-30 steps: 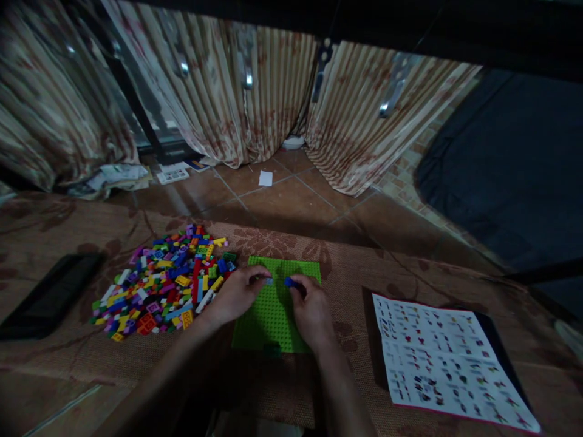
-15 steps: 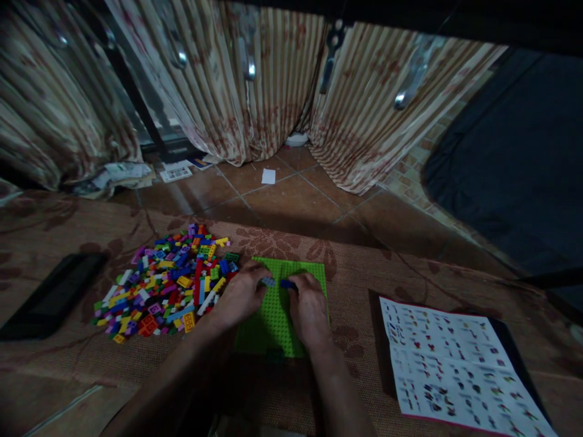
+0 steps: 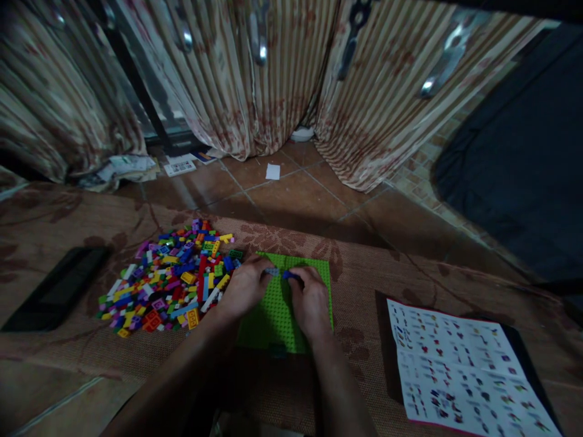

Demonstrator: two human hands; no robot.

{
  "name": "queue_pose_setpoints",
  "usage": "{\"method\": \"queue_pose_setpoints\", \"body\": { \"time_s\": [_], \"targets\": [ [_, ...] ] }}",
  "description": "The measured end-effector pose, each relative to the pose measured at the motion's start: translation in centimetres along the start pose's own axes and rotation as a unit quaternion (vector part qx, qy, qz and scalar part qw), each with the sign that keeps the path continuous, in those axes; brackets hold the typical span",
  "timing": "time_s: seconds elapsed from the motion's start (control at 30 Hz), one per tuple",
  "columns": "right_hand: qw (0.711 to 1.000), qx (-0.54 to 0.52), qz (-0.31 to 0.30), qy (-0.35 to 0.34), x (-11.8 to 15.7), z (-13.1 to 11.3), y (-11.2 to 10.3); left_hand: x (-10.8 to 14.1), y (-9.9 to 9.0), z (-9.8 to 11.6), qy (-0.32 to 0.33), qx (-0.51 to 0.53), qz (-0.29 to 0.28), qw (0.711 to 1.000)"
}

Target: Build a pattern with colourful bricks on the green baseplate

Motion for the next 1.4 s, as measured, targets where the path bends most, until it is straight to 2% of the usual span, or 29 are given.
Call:
{"method": "queue_pose_setpoints", "body": {
  "time_s": [0.13, 0.33, 0.8, 1.4],
  "targets": [
    [1.0, -0.016, 0.013, 0.013, -0.8, 0.6, -0.1, -0.2, 0.1, -0.1, -0.001, 0.0, -0.003, 1.0],
    [0.999, 0.007, -0.029, -0.027, -2.1, 0.1, 0.6, -0.7, -0.3, -0.2, 0.015, -0.019, 0.011, 1.0],
    [0.989, 0.088, -0.093, -0.078, -2.8, -1.4, 1.5, -0.8, 0.1, -0.3, -0.015, -0.04, -0.003, 0.999],
    [0.987, 0.079, -0.084, -0.115, -2.2, -1.7, 1.6, -1.0, -0.2, -0.2, 0.004, -0.032, 0.014, 0.999]
  ]
}}
Point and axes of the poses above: each hand's wrist, its own x-axis away from the middle knuckle, its own y-axis out of the palm, z = x × y, the point moved 10 cm from there along -x, towards the middle knuckle, and after that the axes turned 10 degrees about y, right-handed, at the moved point
